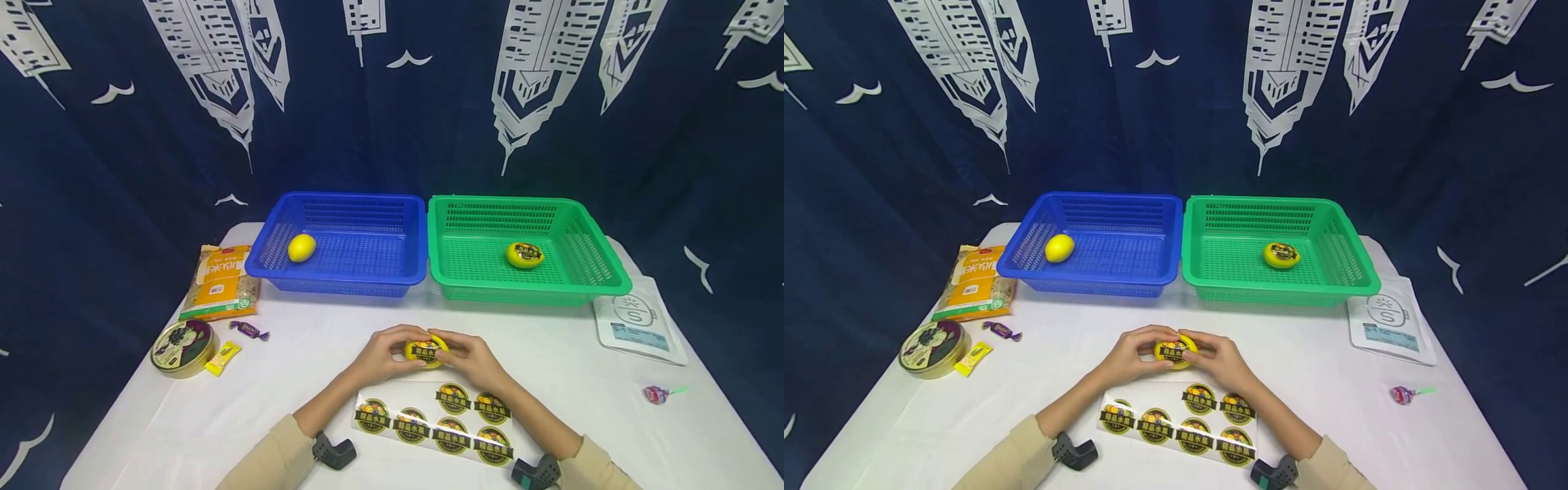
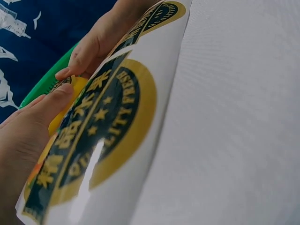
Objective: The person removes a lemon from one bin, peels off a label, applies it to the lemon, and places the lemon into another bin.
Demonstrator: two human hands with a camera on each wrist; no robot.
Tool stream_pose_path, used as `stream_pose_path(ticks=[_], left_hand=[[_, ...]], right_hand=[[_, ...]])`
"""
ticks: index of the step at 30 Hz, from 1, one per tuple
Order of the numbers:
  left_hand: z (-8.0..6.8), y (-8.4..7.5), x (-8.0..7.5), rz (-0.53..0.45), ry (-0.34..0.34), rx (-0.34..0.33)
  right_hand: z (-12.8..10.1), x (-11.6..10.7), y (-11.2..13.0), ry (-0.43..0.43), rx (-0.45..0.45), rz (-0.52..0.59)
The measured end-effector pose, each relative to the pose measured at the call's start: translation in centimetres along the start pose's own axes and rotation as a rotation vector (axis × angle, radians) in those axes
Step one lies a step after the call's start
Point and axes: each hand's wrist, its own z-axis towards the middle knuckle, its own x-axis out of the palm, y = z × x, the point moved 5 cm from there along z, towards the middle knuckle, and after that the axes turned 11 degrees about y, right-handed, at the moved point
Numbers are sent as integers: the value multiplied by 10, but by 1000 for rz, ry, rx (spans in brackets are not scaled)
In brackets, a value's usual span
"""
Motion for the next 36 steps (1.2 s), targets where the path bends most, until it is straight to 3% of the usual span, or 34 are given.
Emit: stream_pose_path(ticks=[4, 9, 12, 16, 18, 21, 25, 28, 32, 36], left_hand=[[1, -6, -1, -32, 9, 0], [0, 12, 3, -62, 31, -36], [-1, 12, 3, -84, 26, -53], [-2, 12, 2, -46, 16, -62], [-3, 17, 4, -26, 19, -64], [-4, 17, 4, 2, 17, -64], [-5, 17, 4, -9, 17, -62], [-6, 18, 5, -35, 15, -63], [-7, 19, 5, -64, 10, -65], [-7, 19, 6, -61, 18, -63]], right_hand=[[-2, -2, -3, 12, 8, 20], [-2, -4, -1, 37, -12, 11], [-4, -2, 12, 62, -20, -2], [-5, -2, 18, 88, -56, 32], [-5, -6, 12, 51, -92, 67], [-7, -17, 10, -135, -159, 106], [-19, -37, 30, -515, -246, 27], [-28, -54, 44, -745, -250, -1], [-37, -79, 49, -933, -178, 25], [-45, -100, 46, -1028, -134, 86]])
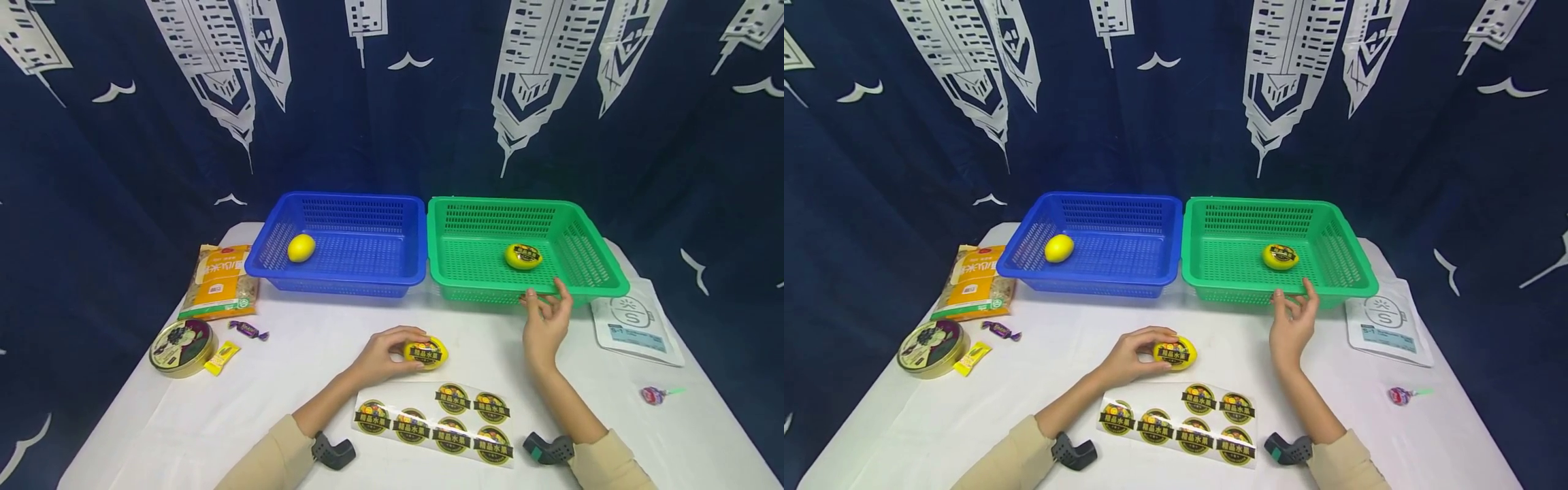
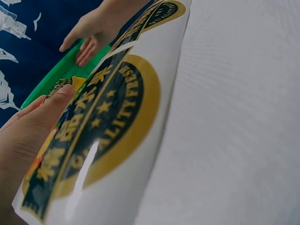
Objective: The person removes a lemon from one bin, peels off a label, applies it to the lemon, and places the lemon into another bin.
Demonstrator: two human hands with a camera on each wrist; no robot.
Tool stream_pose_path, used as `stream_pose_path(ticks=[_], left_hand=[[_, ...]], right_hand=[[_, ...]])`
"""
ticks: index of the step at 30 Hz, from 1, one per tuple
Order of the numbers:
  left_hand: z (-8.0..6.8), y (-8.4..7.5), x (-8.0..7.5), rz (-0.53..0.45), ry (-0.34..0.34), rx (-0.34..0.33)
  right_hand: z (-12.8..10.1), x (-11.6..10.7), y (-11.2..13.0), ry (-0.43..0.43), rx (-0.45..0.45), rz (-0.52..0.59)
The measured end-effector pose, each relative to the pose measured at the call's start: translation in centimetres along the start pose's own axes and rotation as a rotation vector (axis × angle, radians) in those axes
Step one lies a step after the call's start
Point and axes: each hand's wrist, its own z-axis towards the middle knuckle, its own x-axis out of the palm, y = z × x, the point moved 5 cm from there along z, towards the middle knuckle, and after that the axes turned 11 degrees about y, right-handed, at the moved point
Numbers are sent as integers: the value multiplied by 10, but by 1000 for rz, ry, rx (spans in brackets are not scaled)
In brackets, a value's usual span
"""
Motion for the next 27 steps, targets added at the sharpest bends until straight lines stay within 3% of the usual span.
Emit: stream_pose_path(ticks=[9, 12, 15, 18, 21, 24, 27], left_hand=[[4, -7, -5, 130, 64, -53], [8, -18, -14, 133, 78, -75], [22, -40, -31, 116, 76, -85], [51, -65, -55, 118, 56, -70], [90, -85, -79, 125, 20, -27], [132, -96, -96, 107, -28, 32], [174, -96, -105, 87, -69, 90]], right_hand=[[11, -14, -5, -54, -33, 137], [11, -12, -6, -54, -43, 152], [11, -12, -6, -60, -31, 155], [12, -14, -6, -66, -13, 161], [14, -16, -9, -59, -1, 156], [16, -17, -15, -50, -2, 156], [16, -19, -22, -50, -7, 150]])
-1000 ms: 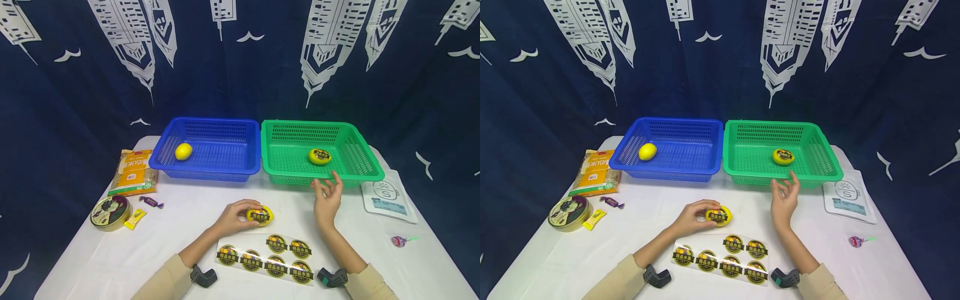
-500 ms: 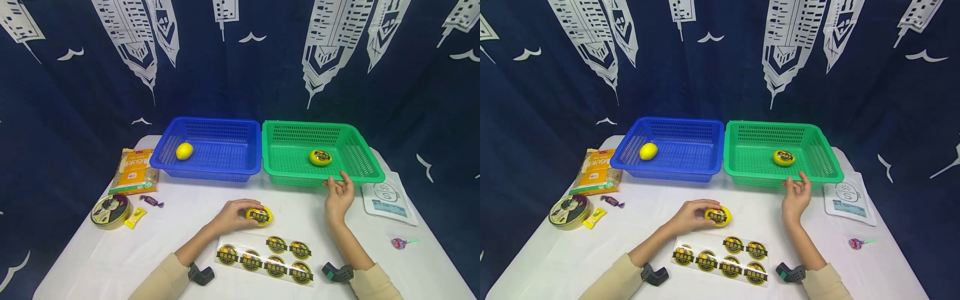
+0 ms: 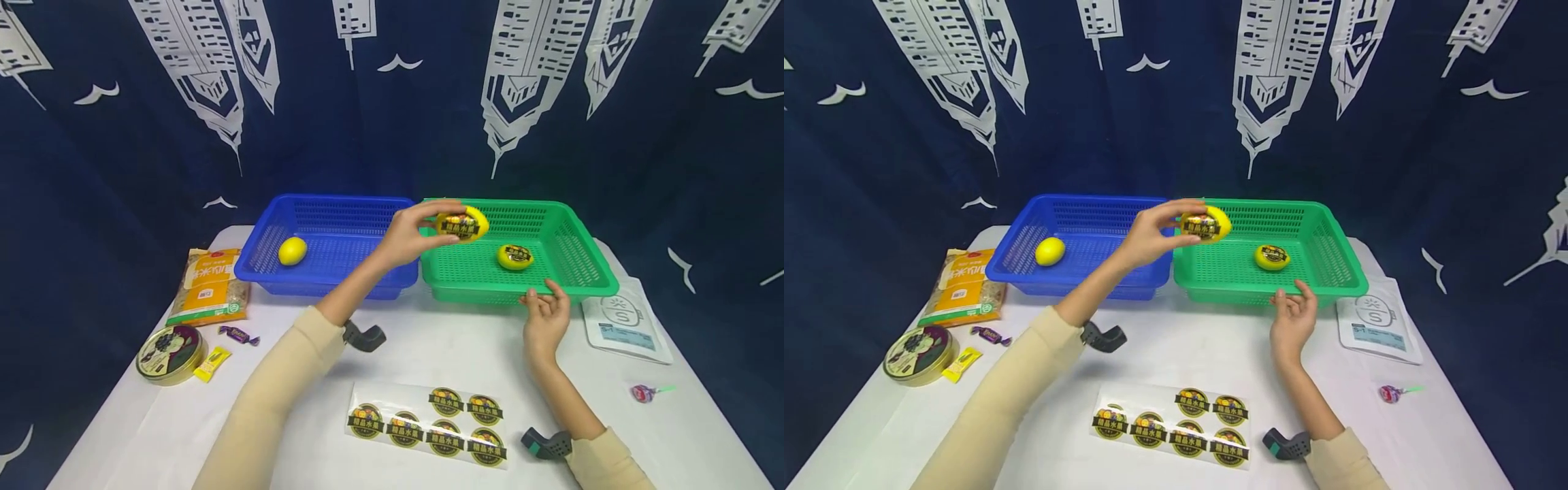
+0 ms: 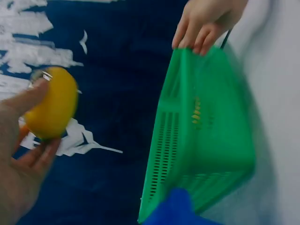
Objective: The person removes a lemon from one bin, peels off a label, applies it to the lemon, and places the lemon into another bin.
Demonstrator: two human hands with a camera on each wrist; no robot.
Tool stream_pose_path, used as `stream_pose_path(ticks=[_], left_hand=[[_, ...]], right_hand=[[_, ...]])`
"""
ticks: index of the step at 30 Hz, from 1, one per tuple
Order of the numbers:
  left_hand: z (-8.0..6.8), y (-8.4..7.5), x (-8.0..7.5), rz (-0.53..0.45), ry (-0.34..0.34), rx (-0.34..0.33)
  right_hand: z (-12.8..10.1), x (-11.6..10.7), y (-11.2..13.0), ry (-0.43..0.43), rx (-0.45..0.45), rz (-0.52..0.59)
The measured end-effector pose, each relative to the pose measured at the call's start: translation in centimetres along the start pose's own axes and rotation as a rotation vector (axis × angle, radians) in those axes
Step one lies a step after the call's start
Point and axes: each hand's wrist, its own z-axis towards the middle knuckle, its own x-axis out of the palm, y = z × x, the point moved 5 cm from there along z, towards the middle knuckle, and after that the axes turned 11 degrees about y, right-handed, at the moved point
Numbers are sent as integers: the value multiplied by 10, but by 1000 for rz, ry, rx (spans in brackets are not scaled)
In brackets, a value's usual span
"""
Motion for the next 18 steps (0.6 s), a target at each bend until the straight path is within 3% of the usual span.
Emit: stream_pose_path(ticks=[4, 9, 12, 18], left_hand=[[50, 15, 6, -4, -13, 20], [93, 47, 21, -22, -2, -97], [104, 73, 32, 26, 25, -188], [107, 119, 64, 176, 126, -384]], right_hand=[[1, -2, -4, -11, -12, -8], [1, -3, -4, -15, -34, -38], [0, -2, -5, -7, -41, -60], [-3, 0, 5, 14, -32, -89]])
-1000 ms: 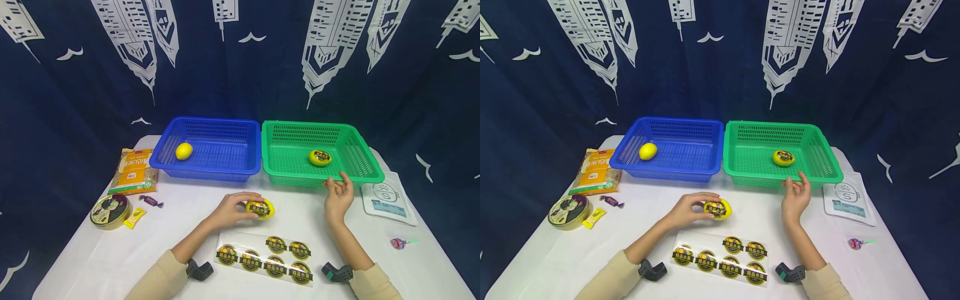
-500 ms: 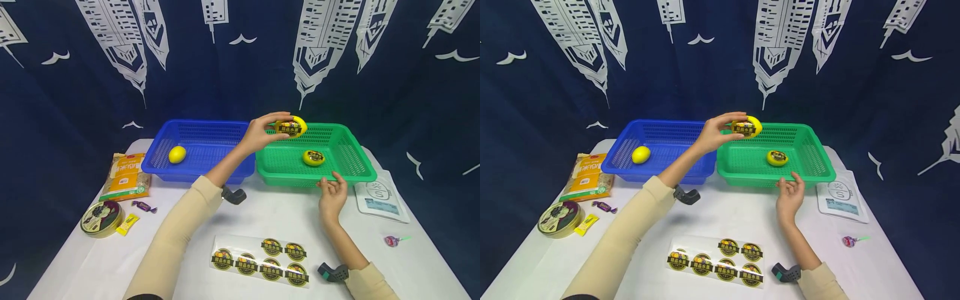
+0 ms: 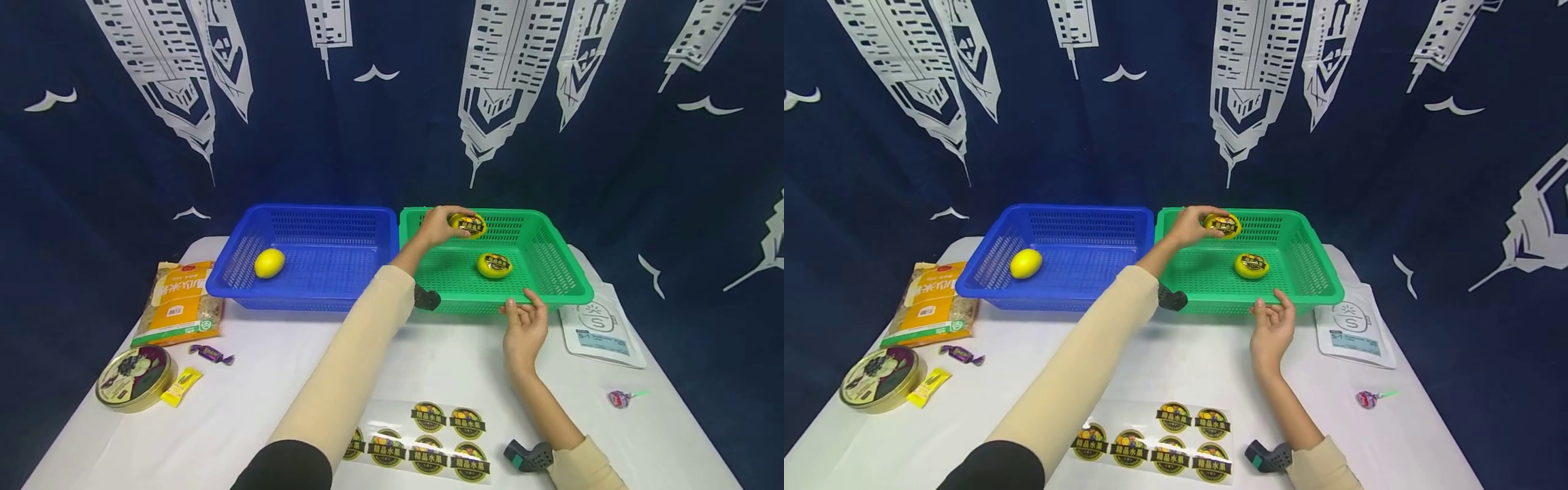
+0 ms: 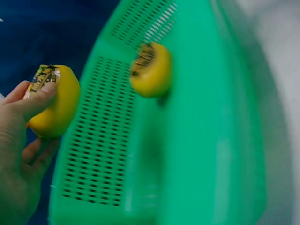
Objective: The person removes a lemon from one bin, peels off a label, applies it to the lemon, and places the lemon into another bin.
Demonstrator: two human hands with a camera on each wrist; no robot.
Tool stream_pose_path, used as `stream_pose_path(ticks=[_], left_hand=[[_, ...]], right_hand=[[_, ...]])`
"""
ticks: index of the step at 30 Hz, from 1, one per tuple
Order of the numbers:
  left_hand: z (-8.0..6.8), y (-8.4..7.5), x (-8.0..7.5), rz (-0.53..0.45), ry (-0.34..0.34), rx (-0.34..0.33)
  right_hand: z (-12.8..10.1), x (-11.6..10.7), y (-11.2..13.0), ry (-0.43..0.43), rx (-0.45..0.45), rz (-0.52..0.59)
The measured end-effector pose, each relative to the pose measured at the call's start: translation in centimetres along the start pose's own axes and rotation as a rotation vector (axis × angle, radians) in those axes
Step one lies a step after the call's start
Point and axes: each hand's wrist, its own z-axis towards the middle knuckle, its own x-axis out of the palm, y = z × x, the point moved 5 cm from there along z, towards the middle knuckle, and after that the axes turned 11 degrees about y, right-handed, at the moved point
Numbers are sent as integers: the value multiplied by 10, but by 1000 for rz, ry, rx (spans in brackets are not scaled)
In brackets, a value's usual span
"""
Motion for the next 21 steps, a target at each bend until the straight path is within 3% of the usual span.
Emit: stream_pose_path(ticks=[4, 11, 21], left_hand=[[4, 17, 23, 81, 43, -123], [-1, 36, 47, 61, 63, -299], [-7, 36, 56, 44, 86, -373]], right_hand=[[-4, 2, 11, 6, 14, 0], [-6, -3, -1, -12, -7, 16], [-2, -5, -7, -22, -35, 20]])
